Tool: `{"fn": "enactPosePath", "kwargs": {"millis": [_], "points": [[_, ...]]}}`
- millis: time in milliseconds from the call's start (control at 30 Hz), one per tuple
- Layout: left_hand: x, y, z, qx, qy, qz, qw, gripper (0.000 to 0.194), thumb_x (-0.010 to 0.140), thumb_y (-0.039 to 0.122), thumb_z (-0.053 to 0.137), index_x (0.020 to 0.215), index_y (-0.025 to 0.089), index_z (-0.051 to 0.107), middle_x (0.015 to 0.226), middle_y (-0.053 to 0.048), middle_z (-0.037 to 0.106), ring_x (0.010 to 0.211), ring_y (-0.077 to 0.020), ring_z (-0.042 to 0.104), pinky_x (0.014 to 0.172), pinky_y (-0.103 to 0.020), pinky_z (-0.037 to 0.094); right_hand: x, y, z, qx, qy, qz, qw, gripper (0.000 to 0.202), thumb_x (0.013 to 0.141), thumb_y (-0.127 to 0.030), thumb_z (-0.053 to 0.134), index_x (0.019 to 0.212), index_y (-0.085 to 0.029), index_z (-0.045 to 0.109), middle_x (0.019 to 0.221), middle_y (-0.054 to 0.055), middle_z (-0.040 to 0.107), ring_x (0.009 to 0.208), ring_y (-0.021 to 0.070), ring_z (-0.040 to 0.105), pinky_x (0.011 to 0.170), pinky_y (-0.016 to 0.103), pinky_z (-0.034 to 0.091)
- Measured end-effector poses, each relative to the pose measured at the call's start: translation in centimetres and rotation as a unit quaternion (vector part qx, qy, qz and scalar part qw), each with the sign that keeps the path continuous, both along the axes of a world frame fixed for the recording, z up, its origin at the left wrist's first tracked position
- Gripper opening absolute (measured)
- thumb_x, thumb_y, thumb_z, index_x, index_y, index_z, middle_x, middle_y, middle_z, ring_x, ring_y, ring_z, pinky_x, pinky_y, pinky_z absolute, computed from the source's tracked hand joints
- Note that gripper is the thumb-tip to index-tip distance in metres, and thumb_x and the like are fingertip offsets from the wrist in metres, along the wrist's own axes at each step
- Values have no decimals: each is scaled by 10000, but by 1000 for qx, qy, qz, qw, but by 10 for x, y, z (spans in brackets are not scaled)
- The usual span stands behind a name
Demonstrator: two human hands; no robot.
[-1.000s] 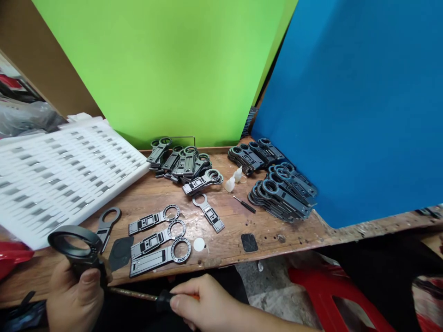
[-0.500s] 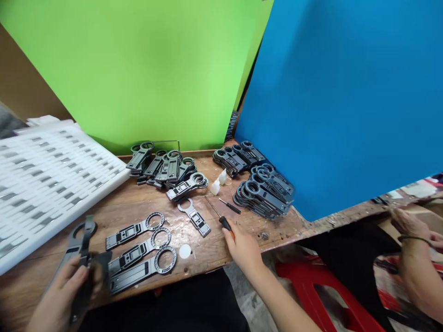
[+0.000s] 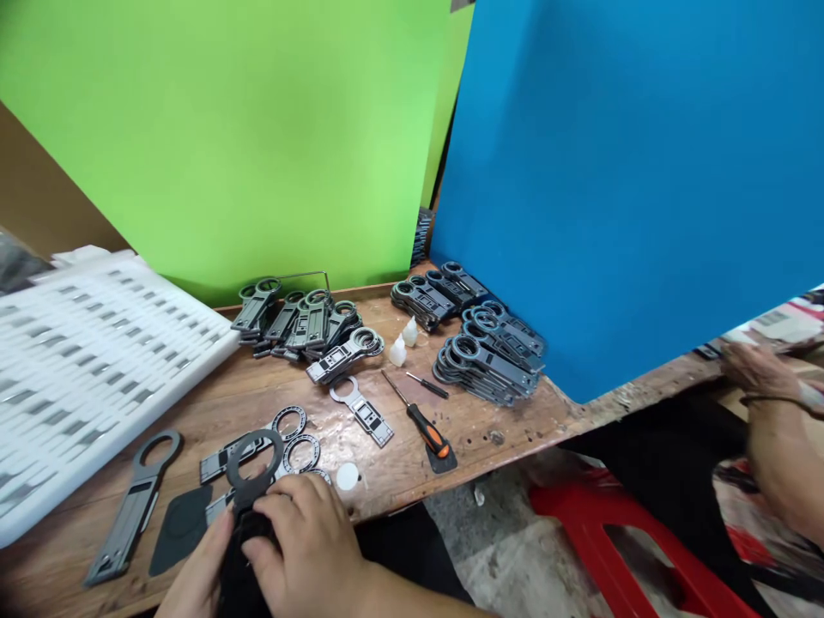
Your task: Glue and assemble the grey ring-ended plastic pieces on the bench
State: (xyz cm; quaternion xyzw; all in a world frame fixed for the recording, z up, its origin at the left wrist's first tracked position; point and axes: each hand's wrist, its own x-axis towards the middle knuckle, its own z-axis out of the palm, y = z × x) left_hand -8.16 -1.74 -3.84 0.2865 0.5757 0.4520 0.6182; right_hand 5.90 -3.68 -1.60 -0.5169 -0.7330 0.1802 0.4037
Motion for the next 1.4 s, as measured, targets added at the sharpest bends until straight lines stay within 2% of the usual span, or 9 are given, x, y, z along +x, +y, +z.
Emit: {"fn": "enactPosePath", "kwargs": {"millis": [133,267,467,733,933,1067,1133,1233,1400], "points": [[-20,13,-2,-23,-8,13,1000,498,640,546,696,991,197,647,979,-45,688,1074,-293,566,900,-395,489,2,-2,-7,66,39,38,996,181,859,-381,503,873,-208,551,890,40,593,830,164,554,724,283,478],[-30,16,-2,-57,-41,49,996,628,507,644,714,954,207,655,955,-44,713,1159,-322,515,945,-410,473,-1,-6,-11,174,28,47,983,194,876,-398,500,847,-216,560,830,22,586,747,144,530,664,259,453],[-25,1,-12,-23,29,-80,996,506,452,556,781,819,212,723,1051,-68,701,1292,-342,366,1073,-424,321,4,1,2,-15,42,-2,999,79,852,-281,578,862,-224,631,917,37,558,889,164,516,791,293,440],[1,-5,17,-26,-6,-73,997,562,578,539,734,1020,195,693,1147,-80,664,1243,-318,442,1073,-425,309,7,4,0,-149,71,49,985,120,777,-245,676,865,-209,602,924,21,527,928,170,502,813,302,421],[3,-10,10,-47,37,-43,997,570,567,601,706,958,187,706,1137,-99,664,1243,-306,442,1083,-436,272,9,6,5,-155,71,68,983,86,802,-190,639,821,-190,555,893,24,532,892,167,499,787,295,411],[2,-7,12,-36,46,-46,997,537,568,594,709,915,183,704,1035,-79,697,1118,-280,545,987,-371,393,11,1,4,-121,63,68,988,50,831,-209,598,820,-196,550,877,27,545,860,163,511,763,289,416],[-3,-1,15,-35,27,-44,998,510,595,584,698,878,161,692,888,-62,712,883,-228,628,803,-312,489,10,-4,2,-77,46,90,992,74,847,-266,575,822,-202,547,866,28,568,838,164,518,740,292,419],[-13,10,19,-32,-6,0,999,461,626,555,694,823,140,655,718,-20,681,611,-141,591,575,-235,472,6,-13,-2,43,16,149,988,161,866,-345,528,777,-211,526,777,11,595,745,155,523,688,289,421],[-17,13,24,-53,-71,37,995,464,647,518,701,881,122,636,761,-29,675,652,-164,622,591,-260,487,6,-15,5,48,-4,147,988,191,875,-360,524,975,-199,539,910,48,634,832,170,556,746,308,441]]}}
